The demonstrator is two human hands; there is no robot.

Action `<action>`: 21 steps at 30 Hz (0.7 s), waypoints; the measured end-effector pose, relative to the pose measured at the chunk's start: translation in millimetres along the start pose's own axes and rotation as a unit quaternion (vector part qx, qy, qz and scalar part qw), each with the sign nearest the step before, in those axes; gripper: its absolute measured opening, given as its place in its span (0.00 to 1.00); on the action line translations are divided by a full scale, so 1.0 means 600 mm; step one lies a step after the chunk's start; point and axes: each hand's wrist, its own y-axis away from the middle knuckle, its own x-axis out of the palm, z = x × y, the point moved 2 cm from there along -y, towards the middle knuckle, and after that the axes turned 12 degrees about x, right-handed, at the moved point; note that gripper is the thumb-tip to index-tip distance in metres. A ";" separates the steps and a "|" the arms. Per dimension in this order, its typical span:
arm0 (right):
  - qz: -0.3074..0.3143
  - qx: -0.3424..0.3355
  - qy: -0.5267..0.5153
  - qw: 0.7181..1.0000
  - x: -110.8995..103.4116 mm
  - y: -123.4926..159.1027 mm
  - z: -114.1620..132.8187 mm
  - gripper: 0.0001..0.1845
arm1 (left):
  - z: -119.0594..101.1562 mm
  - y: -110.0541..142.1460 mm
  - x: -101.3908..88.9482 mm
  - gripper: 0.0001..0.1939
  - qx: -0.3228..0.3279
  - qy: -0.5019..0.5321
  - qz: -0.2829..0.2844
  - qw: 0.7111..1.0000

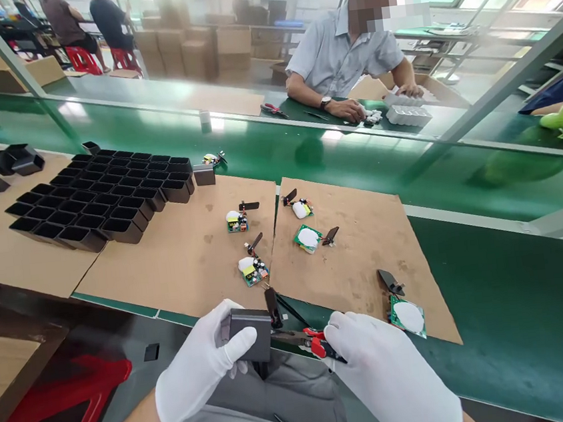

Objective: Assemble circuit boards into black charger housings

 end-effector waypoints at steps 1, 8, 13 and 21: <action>0.003 0.010 0.001 1.000 -0.002 0.002 -0.002 0.16 | -0.003 0.000 0.001 0.27 -0.002 0.004 -0.003 1.000; -0.043 0.039 0.117 0.991 -0.025 0.022 -0.047 0.24 | -0.052 0.012 -0.012 0.33 0.012 0.131 -0.101 0.986; -0.061 0.132 0.218 0.965 0.010 0.020 -0.074 0.22 | -0.070 0.034 -0.006 0.30 0.005 0.206 -0.098 0.974; -0.064 0.215 0.224 0.948 0.071 -0.011 -0.060 0.19 | -0.088 0.055 0.003 0.29 -0.008 0.236 -0.056 0.970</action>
